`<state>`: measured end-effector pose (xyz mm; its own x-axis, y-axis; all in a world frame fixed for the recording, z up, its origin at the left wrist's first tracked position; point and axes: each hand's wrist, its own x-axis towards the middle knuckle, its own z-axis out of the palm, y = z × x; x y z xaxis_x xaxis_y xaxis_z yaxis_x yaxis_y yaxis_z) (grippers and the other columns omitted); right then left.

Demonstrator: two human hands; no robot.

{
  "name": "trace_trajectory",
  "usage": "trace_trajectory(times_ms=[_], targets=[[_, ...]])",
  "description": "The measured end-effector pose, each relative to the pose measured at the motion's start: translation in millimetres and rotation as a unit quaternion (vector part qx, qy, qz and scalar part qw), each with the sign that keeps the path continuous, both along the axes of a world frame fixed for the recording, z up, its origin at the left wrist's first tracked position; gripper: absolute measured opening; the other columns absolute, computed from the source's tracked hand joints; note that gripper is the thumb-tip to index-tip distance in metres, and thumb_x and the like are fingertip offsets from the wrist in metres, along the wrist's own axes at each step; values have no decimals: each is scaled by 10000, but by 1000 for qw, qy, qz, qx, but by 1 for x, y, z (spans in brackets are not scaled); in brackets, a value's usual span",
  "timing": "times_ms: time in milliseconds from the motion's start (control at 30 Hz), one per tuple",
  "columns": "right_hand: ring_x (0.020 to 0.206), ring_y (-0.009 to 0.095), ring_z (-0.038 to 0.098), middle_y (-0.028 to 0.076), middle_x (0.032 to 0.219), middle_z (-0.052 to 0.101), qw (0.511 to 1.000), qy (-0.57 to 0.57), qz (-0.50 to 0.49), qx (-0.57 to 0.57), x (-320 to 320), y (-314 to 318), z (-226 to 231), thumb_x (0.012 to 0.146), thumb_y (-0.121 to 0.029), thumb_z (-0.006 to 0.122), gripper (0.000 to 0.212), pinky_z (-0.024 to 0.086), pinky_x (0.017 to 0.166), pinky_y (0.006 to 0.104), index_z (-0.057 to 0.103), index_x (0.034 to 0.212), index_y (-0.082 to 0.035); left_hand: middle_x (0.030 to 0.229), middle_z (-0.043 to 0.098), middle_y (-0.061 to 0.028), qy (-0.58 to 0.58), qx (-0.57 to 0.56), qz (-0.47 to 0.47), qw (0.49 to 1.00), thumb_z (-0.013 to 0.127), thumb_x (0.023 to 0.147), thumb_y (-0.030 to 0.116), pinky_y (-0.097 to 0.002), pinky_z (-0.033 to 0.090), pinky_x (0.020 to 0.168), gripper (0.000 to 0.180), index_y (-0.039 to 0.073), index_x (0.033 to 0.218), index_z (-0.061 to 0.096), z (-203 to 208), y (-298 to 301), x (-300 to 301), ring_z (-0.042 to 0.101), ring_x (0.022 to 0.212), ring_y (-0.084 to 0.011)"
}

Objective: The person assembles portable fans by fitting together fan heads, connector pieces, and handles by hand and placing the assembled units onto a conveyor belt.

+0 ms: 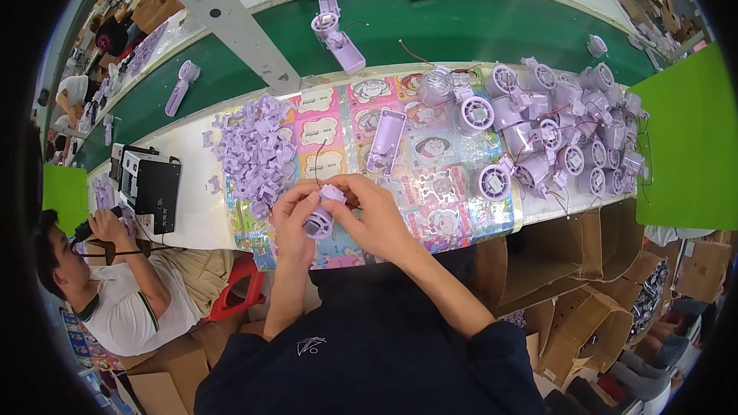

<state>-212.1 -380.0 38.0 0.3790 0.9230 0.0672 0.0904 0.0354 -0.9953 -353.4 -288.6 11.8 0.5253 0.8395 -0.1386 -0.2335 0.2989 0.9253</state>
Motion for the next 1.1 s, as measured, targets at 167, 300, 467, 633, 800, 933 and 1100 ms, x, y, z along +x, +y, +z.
trace_trajectory(times_ms=[167, 300, 467, 633, 800, 933, 1100], targets=[[834, 111, 633, 66, 991, 673, 999, 25, -27, 3, 3, -15, 6, 935, -54, 696, 279, 509, 746, 258, 645, 1200, 18, 1018, 641, -80, -38, 62, -43, 996, 691, 879, 11, -290, 465, 873, 110, -46, 974, 691, 5, -8, 10, 613, 963, -163], [714, 139, 571, 79, 894, 634, 992, 3, -110, 65, 10, -16, 0, 929, -53, 689, 186, 467, 648, 257, 683, 1098, 25, 1011, 640, -91, -33, 123, -75, 989, 696, 886, 27, -298, 469, 868, 99, -35, 964, 697, 17, -8, 30, 610, 960, -168], [811, 46, 579, -7, 925, 655, 959, 172, -220, 40, 37, -25, -15, 1021, -129, 612, 204, 483, 712, 225, 674, 1149, 18, 1047, 662, -113, 118, 482, -94, 863, 784, 861, 173, -358, 502, 853, 202, 22, 985, 732, 44, 46, 88, 647, 957, -231], [810, 47, 563, -6, 939, 649, 938, 130, -321, 6, 49, -53, -51, 1043, -171, 589, 226, 456, 713, 208, 677, 1155, 5, 1103, 656, -159, 252, 533, -13, 808, 765, 835, 311, -439, 520, 887, 356, 59, 1080, 707, 55, 174, 196, 651, 1043, -326], [864, 84, 589, 43, 992, 652, 952, -9, -299, -70, 41, -69, -77, 1012, -177, 631, 232, 496, 760, 244, 653, 1152, 6, 1242, 604, -277, 549, 562, 30, 618, 736, 799, 354, -508, 522, 968, 600, 99, 1316, 570, 27, 306, 269, 613, 1161, -439], [609, 116, 563, 84, 821, 657, 940, -80, -331, -30, 35, -64, -75, 973, -140, 663, 191, 452, 547, 270, 670, 1104, -2, 1330, 574, -302, 666, 428, 17, 610, 703, 841, 342, -508, 512, 1007, 702, 92, 1431, 417, 2, 359, 285, 582, 1260, -425], [586, 129, 592, 95, 754, 650, 940, -102, -323, -33, 38, -61, -71, 950, -128, 687, 179, 460, 516, 285, 679, 1077, -3, 1363, 601, -194, 683, 372, 5, 628, 733, 818, 282, -469, 536, 986, 681, 95, 1396, 426, -12, 384, 289, 644, 1200, -370]])
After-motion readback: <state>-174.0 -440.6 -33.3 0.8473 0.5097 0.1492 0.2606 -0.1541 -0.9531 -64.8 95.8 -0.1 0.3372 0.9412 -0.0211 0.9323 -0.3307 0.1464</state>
